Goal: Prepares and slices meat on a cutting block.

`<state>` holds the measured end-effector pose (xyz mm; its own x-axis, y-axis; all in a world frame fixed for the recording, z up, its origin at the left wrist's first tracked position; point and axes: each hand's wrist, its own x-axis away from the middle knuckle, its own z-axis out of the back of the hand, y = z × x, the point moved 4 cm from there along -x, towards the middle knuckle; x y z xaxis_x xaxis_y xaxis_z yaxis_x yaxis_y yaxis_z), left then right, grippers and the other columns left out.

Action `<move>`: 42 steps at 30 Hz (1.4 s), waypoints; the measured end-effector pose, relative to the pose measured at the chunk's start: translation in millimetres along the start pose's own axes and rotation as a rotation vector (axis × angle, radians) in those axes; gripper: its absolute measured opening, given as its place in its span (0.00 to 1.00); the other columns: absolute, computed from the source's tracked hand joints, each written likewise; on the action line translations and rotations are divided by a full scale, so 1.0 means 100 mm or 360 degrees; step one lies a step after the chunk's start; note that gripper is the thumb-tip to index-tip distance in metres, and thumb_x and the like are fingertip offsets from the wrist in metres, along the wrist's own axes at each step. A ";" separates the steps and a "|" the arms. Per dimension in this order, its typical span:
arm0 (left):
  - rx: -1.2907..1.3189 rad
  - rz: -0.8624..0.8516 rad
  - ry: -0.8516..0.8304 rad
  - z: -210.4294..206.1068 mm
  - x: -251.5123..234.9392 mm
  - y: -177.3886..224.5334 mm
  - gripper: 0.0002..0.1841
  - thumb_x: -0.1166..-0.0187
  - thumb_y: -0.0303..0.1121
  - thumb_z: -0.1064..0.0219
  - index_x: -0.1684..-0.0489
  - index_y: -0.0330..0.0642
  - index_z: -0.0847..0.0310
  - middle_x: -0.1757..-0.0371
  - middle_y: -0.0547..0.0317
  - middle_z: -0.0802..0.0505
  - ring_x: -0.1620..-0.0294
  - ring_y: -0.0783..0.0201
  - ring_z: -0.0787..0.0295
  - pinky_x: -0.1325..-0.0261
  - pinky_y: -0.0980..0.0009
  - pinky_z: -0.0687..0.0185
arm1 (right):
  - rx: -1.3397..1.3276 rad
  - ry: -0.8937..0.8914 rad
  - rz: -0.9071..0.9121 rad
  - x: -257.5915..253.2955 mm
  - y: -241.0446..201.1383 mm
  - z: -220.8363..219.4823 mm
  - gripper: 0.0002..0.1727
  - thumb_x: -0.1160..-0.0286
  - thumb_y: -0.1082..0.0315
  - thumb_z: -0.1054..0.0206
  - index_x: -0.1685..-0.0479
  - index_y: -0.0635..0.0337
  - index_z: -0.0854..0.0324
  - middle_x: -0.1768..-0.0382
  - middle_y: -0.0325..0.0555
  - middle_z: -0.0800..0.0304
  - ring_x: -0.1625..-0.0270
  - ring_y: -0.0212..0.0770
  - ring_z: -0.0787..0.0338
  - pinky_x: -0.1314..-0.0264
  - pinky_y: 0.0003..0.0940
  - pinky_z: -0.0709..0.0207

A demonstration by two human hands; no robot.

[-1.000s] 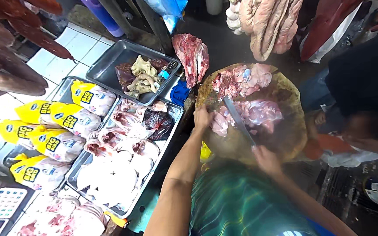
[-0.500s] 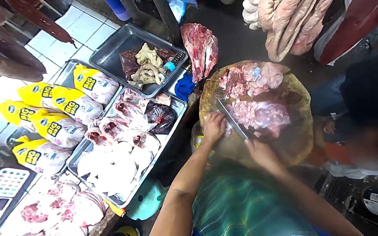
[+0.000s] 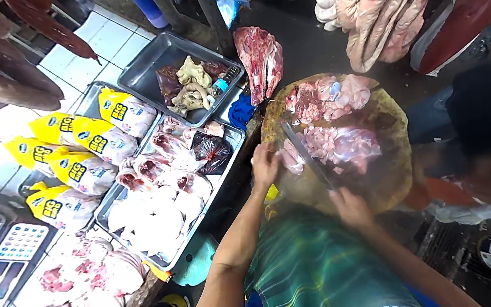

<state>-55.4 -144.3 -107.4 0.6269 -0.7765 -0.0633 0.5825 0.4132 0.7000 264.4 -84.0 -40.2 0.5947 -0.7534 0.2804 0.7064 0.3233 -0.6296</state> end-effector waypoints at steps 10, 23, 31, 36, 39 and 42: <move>-0.0195 -0.0362 0.0250 0.16 0.40 0.15 0.13 0.21 0.37 0.35 0.52 0.39 0.09 0.45 0.46 0.07 0.37 0.44 0.14 0.29 0.43 0.24 | 0.0320 -0.0359 -0.0338 -0.01 0.03 -0.29 0.41 0.12 0.31 0.61 0.39 0.61 0.19 0.59 0.58 0.08 0.50 0.59 0.06 0.45 0.61 0.16; -0.0846 -0.0687 -0.0727 -0.36 -0.24 0.39 0.32 0.22 0.31 0.33 0.16 0.70 0.30 0.07 0.44 0.38 0.06 0.35 0.50 0.20 0.31 0.35 | 0.0087 0.0156 -0.0311 0.44 0.80 -0.22 0.38 0.10 0.37 0.57 0.47 0.64 0.16 0.70 0.57 0.10 0.63 0.58 0.07 0.59 0.60 0.15; -0.1262 -0.0919 -0.1010 -0.45 -0.39 0.53 0.24 0.40 0.48 0.20 0.46 0.46 0.10 0.16 0.50 0.25 0.10 0.41 0.40 0.17 0.36 0.35 | -0.0242 -0.0075 -0.0379 0.37 1.04 -0.08 0.38 0.13 0.32 0.54 0.45 0.60 0.16 0.67 0.53 0.12 0.61 0.53 0.09 0.54 0.58 0.17; -0.0781 -0.0061 -0.0900 -0.09 -0.03 0.71 0.26 0.30 0.49 0.24 0.38 0.43 0.16 0.49 0.42 0.07 0.46 0.41 0.08 0.42 0.34 0.15 | -0.0109 -0.0488 -0.0285 0.18 0.96 0.32 0.38 0.15 0.32 0.49 0.41 0.60 0.17 0.57 0.58 0.10 0.50 0.57 0.09 0.43 0.62 0.18; -0.0395 0.0333 -0.0782 -0.10 0.03 1.06 0.32 0.31 0.50 0.20 0.32 0.41 0.21 0.51 0.41 0.07 0.48 0.43 0.08 0.41 0.35 0.15 | -0.0066 -0.0464 -0.0275 -0.18 0.89 0.45 0.38 0.14 0.32 0.49 0.45 0.62 0.16 0.57 0.60 0.10 0.49 0.59 0.09 0.43 0.64 0.19; -0.0493 0.0426 -0.0756 -0.40 0.03 1.10 0.38 0.36 0.52 0.18 0.28 0.39 0.22 0.38 0.36 0.11 0.36 0.38 0.13 0.34 0.34 0.18 | -0.0001 -0.0351 -0.0283 -0.41 0.82 0.54 0.39 0.14 0.31 0.51 0.44 0.62 0.16 0.55 0.61 0.09 0.46 0.60 0.09 0.40 0.64 0.19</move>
<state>31.2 -82.3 -58.8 0.5152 -0.7241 0.4586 0.6045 0.6863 0.4045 318.9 4.4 -64.2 0.5306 -0.6557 0.5372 0.8069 0.1968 -0.5569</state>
